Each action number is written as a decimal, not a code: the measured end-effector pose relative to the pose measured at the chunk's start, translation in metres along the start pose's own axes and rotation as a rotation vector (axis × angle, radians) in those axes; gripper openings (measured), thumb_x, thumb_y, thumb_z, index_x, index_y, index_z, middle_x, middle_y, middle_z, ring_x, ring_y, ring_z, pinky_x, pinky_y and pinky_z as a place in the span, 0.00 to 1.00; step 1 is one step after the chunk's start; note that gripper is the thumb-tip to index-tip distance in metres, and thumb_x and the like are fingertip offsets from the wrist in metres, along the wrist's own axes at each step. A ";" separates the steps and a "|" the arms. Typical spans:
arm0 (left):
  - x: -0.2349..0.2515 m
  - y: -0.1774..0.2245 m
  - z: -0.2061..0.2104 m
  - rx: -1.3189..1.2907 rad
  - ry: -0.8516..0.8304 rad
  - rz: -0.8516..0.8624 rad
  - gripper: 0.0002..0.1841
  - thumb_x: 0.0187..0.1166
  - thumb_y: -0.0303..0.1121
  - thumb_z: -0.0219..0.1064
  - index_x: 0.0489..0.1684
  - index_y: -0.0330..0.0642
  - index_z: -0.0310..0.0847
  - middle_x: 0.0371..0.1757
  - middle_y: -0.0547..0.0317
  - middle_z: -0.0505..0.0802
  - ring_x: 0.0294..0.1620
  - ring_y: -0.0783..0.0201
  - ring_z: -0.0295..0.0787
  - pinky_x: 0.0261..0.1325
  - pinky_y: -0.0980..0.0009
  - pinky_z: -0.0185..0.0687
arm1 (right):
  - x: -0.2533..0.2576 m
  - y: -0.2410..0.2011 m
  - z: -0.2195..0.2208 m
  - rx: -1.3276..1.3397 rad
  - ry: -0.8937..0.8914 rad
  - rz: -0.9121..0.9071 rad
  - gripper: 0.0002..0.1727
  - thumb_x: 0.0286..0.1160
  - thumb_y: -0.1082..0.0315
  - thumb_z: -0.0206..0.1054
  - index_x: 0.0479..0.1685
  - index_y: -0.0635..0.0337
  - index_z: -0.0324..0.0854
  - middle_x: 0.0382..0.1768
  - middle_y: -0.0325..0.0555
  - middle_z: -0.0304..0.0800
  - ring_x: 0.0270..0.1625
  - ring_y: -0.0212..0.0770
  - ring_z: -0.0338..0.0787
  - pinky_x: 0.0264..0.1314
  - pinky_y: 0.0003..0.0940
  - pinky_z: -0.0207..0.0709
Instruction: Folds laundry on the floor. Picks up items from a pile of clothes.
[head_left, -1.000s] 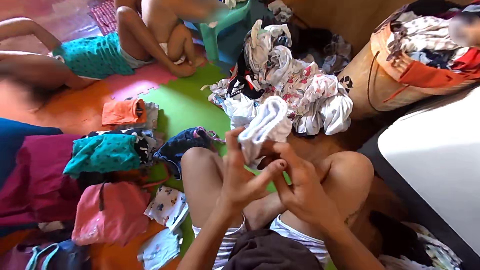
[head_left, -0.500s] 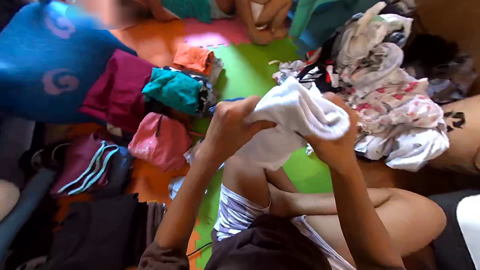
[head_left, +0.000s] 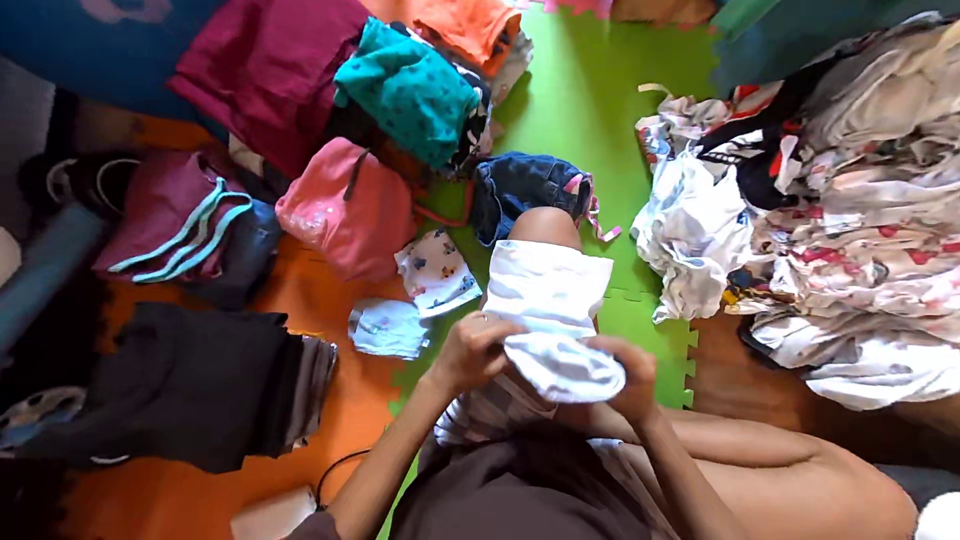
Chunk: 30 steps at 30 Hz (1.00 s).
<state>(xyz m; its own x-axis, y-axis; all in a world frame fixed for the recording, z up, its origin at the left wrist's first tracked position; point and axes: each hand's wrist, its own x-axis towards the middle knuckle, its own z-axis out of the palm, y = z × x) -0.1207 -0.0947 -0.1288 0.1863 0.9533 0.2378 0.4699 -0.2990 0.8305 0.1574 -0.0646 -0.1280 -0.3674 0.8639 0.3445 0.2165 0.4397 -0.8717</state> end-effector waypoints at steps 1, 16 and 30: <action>0.011 0.002 -0.002 0.015 0.011 -0.103 0.18 0.79 0.44 0.67 0.55 0.42 0.91 0.39 0.57 0.97 0.43 0.64 0.95 0.56 0.59 0.89 | 0.018 -0.004 0.000 -0.083 0.092 0.039 0.28 0.64 0.59 0.82 0.63 0.58 0.81 0.53 0.44 0.93 0.56 0.32 0.92 0.62 0.34 0.89; 0.003 0.039 0.012 0.298 0.537 -0.100 0.47 0.74 0.70 0.63 0.90 0.55 0.52 0.94 0.48 0.55 0.94 0.49 0.50 0.91 0.45 0.48 | 0.107 -0.089 0.029 0.016 -0.597 0.271 0.22 0.94 0.54 0.49 0.58 0.57 0.85 0.39 0.37 0.89 0.43 0.25 0.87 0.48 0.27 0.82; -0.134 -0.107 -0.019 -0.020 0.870 -1.389 0.56 0.58 0.39 0.88 0.86 0.24 0.52 0.78 0.24 0.74 0.81 0.38 0.70 0.83 0.49 0.68 | 0.144 -0.083 0.075 0.490 -0.500 0.576 0.15 0.88 0.64 0.59 0.67 0.52 0.81 0.41 0.41 0.92 0.36 0.33 0.91 0.37 0.30 0.88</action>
<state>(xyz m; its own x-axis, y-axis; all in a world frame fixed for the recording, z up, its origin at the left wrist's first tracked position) -0.2119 -0.1895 -0.2399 -0.8607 0.2121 -0.4629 -0.1594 0.7512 0.6405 0.0188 0.0044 -0.0324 -0.6963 0.6596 -0.2830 0.1214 -0.2804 -0.9522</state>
